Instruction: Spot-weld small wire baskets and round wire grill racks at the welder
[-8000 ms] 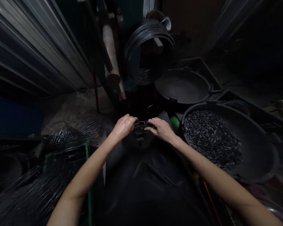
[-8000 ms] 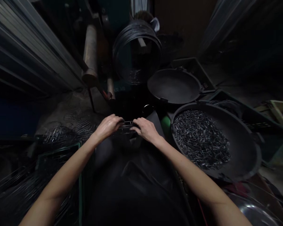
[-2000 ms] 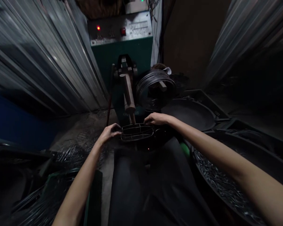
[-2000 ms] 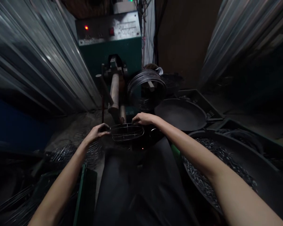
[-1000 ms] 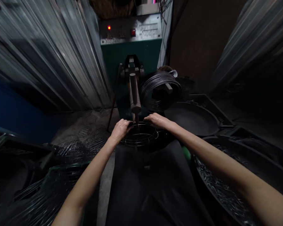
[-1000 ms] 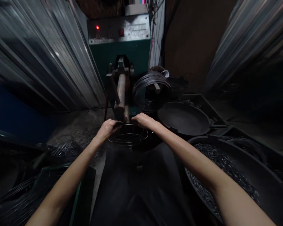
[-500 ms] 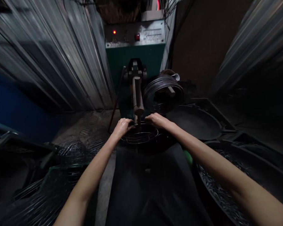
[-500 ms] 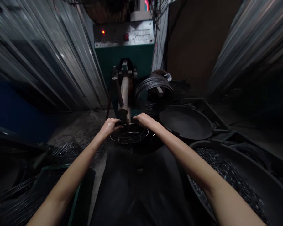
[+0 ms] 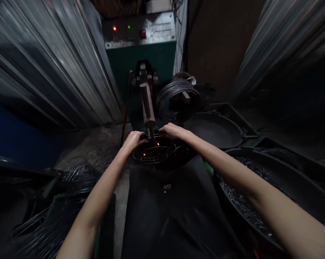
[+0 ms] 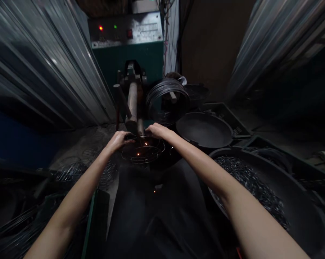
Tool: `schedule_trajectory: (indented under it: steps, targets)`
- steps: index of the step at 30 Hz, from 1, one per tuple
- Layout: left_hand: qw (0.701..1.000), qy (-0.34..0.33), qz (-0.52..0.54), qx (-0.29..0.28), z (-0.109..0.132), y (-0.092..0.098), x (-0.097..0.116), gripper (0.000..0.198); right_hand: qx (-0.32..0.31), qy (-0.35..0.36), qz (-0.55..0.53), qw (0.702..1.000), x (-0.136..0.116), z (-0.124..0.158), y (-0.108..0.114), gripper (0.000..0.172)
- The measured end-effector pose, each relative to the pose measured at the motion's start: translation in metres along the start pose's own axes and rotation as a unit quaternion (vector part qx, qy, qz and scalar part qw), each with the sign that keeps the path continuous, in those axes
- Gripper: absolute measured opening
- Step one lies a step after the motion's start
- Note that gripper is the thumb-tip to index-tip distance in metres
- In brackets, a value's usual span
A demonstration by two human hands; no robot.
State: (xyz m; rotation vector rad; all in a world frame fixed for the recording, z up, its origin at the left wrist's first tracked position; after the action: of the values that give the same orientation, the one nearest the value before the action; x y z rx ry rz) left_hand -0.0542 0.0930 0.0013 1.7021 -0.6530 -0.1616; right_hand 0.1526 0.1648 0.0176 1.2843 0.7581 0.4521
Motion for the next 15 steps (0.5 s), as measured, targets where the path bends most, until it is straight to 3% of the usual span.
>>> schedule_trajectory:
  steps: [7, 10, 13, 15]
  targets:
    - [0.998, 0.045, 0.013, -0.042, -0.004, 0.006, 0.014, 0.027, -0.024, 0.0, 0.031, 0.999, -0.001, 0.011, 0.001, 0.027]
    - [0.998, 0.054, -0.008, -0.043, 0.01, -0.002, 0.026, 0.027, -0.033, 0.014, 0.027, 0.999, 0.004, 0.024, -0.016, 0.031]
    - [0.999, 0.003, -0.023, -0.047, 0.024, -0.014, 0.031, 0.018, 0.01, 0.071, -0.017, 0.997, 0.014, 0.031, -0.041, 0.039]
    - [0.998, 0.001, -0.035, -0.047, 0.034, -0.019, 0.028, 0.015, 0.047, 0.072, -0.054, 0.995, 0.016, 0.039, -0.059, 0.044]
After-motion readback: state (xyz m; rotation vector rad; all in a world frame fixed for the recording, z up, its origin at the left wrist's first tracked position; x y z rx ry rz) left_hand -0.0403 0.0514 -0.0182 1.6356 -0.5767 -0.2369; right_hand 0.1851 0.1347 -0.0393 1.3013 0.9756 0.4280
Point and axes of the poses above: each hand's wrist, its own z-axis away from the middle knuckle, its own y-axis out of the back of the hand, x = y × z, the point moved 1 cm from there along -z, towards the middle knuckle, and after that the axes turned 10 degrees about -y, right-handed, at the moved point
